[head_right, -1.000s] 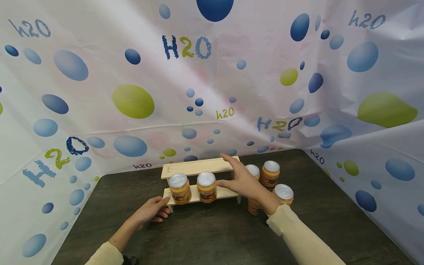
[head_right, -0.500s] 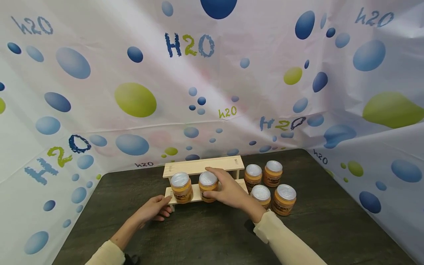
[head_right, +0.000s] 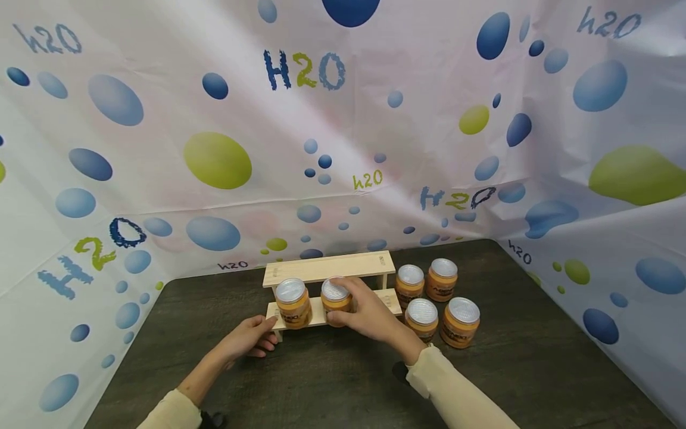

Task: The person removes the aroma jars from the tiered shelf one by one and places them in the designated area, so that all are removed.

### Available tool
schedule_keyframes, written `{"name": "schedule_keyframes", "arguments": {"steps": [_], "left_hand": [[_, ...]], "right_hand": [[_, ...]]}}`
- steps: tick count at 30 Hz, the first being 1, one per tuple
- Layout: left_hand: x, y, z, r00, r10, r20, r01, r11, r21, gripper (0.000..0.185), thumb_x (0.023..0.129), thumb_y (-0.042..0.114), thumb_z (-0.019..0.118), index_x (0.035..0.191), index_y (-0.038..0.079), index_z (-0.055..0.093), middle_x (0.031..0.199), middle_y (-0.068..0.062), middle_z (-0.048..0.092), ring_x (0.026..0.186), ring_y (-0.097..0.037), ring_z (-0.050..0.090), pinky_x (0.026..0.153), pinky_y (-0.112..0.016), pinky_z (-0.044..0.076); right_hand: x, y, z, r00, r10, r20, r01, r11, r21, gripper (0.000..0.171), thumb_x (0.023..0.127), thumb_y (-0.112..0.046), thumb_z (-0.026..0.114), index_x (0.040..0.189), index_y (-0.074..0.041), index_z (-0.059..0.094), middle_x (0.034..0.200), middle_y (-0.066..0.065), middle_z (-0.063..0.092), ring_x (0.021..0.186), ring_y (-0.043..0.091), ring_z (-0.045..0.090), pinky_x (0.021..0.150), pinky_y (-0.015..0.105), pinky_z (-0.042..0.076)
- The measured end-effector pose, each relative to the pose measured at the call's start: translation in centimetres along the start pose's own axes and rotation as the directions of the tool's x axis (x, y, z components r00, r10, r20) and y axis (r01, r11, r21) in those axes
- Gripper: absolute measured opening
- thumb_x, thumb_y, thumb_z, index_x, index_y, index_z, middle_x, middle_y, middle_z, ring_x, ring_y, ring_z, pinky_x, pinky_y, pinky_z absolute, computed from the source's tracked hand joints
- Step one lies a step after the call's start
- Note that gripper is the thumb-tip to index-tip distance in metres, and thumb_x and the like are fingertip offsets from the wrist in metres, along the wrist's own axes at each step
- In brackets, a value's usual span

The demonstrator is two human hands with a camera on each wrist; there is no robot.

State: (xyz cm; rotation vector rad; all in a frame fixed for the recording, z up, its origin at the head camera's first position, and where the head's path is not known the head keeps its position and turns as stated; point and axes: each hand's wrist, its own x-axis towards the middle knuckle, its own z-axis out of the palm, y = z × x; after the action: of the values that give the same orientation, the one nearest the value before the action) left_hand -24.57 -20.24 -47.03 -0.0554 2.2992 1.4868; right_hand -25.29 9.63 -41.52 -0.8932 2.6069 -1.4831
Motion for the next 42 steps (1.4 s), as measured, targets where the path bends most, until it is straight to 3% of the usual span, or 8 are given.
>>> {"name": "schedule_keyframes", "arguments": {"steps": [5,8,16,23,35,42], "left_hand": [[0.0,0.0,-0.1,1.000,0.001,0.001,-0.001,1.000,0.000,0.051,0.092,0.054,0.042,0.098,0.004,0.051,0.089,-0.007,0.059,0.075,-0.017,0.059,0.064,-0.032,0.052],[-0.1,0.1,-0.1,1.000,0.000,0.001,0.000,1.000,-0.002,0.051,0.092,0.053,0.042,0.099,0.004,0.052,0.089,-0.007,0.059,0.075,-0.017,0.059,0.065,-0.032,0.052],[-0.2,0.2,0.0,1.000,-0.006,0.000,0.006,1.000,0.002,0.050,0.093,0.053,0.041,0.099,0.004,0.052,0.089,-0.007,0.059,0.075,-0.017,0.059,0.064,-0.032,0.052],[-0.2,0.2,0.0,1.000,-0.002,0.004,0.002,1.000,0.002,0.052,0.092,0.054,0.041,0.099,0.004,0.053,0.088,-0.007,0.058,0.076,-0.018,0.059,0.065,-0.033,0.053],[-0.2,0.1,0.0,1.000,0.001,0.009,-0.001,1.000,-0.001,0.050,0.092,0.054,0.041,0.098,0.005,0.052,0.088,-0.007,0.058,0.075,-0.017,0.059,0.064,-0.032,0.053],[-0.3,0.2,0.0,1.000,-0.013,0.007,0.013,1.000,-0.004,0.050,0.092,0.054,0.042,0.098,0.005,0.051,0.086,-0.007,0.059,0.074,-0.018,0.059,0.064,-0.033,0.052]], "right_hand": [[-0.4,-2.1,0.1,1.000,0.013,-0.027,-0.011,0.998,0.057,0.059,0.083,-0.016,0.068,0.135,-0.011,0.040,0.134,0.010,0.040,0.118,0.030,0.047,0.092,0.051,0.042],[-0.3,-2.0,0.3,0.999,0.008,-0.045,-0.006,0.999,0.042,0.058,0.084,-0.015,0.067,0.134,-0.009,0.040,0.133,0.014,0.040,0.116,0.032,0.048,0.088,0.050,0.045],[0.3,1.2,1.4,0.995,0.043,-0.086,-0.044,0.999,-0.009,0.059,0.081,-0.026,0.071,0.131,-0.028,0.041,0.130,0.000,0.042,0.114,0.021,0.050,0.089,0.043,0.045],[0.3,1.4,1.4,0.995,0.062,-0.084,-0.063,0.998,-0.008,0.059,0.080,-0.029,0.071,0.131,-0.033,0.040,0.129,-0.005,0.043,0.113,0.017,0.050,0.090,0.042,0.045],[0.4,1.7,1.5,0.994,0.077,-0.081,-0.077,0.997,0.004,0.059,0.081,-0.027,0.071,0.131,-0.034,0.041,0.129,-0.004,0.042,0.112,0.018,0.051,0.089,0.040,0.045],[0.5,1.5,1.4,0.996,0.032,-0.086,-0.032,0.999,-0.002,0.058,0.081,-0.026,0.070,0.131,-0.028,0.041,0.128,0.000,0.044,0.111,0.020,0.052,0.086,0.041,0.047]]}}
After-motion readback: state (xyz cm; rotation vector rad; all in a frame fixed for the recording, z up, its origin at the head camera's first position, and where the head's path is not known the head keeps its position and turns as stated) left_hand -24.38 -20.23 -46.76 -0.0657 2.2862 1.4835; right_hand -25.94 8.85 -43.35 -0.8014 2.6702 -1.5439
